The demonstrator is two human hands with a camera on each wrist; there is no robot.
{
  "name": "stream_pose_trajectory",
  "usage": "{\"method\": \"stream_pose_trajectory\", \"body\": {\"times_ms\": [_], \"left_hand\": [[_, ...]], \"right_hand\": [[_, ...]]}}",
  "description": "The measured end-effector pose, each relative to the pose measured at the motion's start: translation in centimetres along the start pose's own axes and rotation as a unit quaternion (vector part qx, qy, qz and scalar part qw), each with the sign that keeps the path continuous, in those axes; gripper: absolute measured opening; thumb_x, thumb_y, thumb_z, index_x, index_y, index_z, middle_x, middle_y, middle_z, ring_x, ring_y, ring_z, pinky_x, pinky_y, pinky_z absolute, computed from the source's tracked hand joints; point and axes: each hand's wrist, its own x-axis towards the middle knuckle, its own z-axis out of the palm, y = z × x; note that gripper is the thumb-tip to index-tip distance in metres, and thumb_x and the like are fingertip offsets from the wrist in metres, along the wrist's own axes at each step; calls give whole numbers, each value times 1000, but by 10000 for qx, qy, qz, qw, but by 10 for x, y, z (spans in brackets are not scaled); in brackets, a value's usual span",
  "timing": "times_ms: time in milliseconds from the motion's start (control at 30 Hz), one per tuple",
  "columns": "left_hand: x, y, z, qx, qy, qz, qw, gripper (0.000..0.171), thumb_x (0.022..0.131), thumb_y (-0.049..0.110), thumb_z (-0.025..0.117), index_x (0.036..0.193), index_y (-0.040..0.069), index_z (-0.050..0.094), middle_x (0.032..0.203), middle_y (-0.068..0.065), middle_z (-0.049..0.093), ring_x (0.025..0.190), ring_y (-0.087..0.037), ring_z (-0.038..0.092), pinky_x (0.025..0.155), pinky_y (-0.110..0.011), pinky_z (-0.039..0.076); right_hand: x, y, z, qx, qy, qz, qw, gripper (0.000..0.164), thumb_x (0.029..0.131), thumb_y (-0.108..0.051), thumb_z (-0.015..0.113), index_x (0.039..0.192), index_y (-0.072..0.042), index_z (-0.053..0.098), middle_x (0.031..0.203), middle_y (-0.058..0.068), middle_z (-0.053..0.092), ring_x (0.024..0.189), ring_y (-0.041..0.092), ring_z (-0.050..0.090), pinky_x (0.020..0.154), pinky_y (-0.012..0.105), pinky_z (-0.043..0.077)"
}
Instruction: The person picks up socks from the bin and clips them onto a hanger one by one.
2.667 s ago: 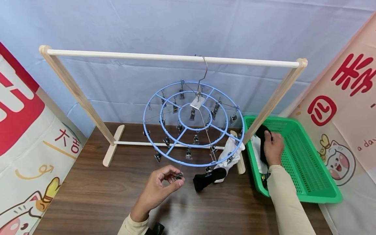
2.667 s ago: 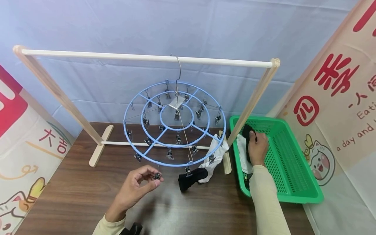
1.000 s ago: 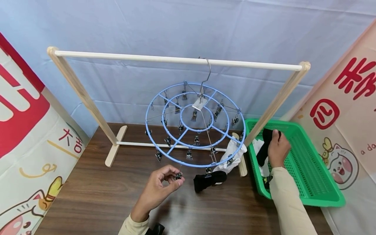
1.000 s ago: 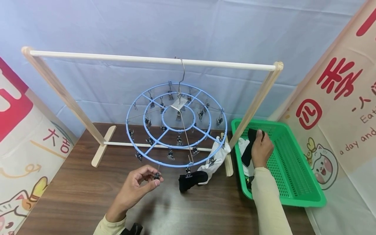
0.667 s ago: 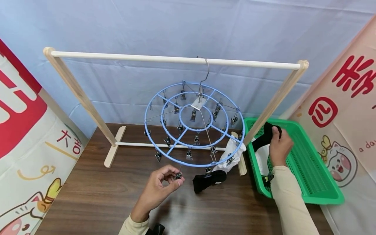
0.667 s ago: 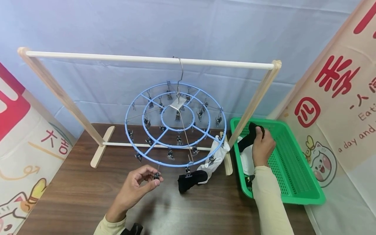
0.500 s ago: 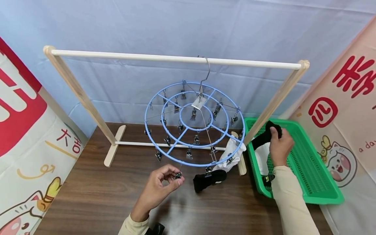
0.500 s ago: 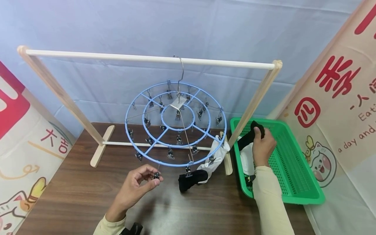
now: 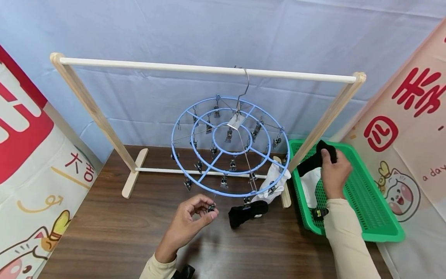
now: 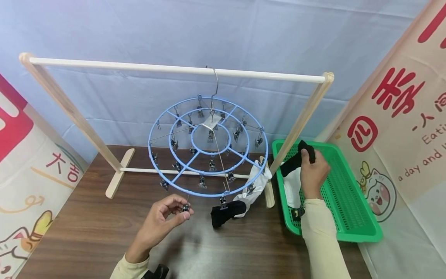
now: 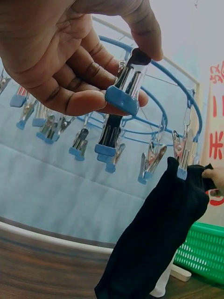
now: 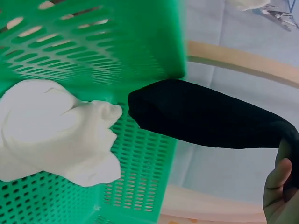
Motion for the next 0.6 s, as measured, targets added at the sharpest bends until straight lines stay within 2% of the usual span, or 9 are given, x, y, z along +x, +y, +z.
{"method": "stream_pose_trajectory", "body": {"times_ms": [133, 367, 600], "left_hand": [[0, 0, 0, 4, 6, -67, 10000, 13, 88, 8, 70, 99, 5, 63, 88, -6, 70, 73, -15, 61, 65, -27, 51], [1, -1, -1, 59, -14, -162, 9999, 15, 88, 10, 70, 99, 3, 63, 88, -5, 70, 72, -14, 60, 65, -27, 51], [1, -1, -1, 49, -23, -108, 9999, 16, 88, 9, 70, 99, 1, 62, 88, -5, 70, 71, -14, 60, 65, -28, 51]], "right_hand": [[-1, -8, -4, 130, -3, -32, 9999, 41, 94, -29, 63, 72, 3, 49, 59, 4, 41, 53, 13, 31, 54, 28, 23], [-1, -24, -11, 98, 57, -79, 9999, 40, 94, -29, 64, 73, 3, 52, 60, 3, 43, 53, 10, 33, 54, 27, 25], [-1, -37, -16, 267, 79, -91, 9996, 37, 92, -27, 66, 75, 4, 55, 60, 1, 45, 53, 9, 35, 53, 25, 26]]}}
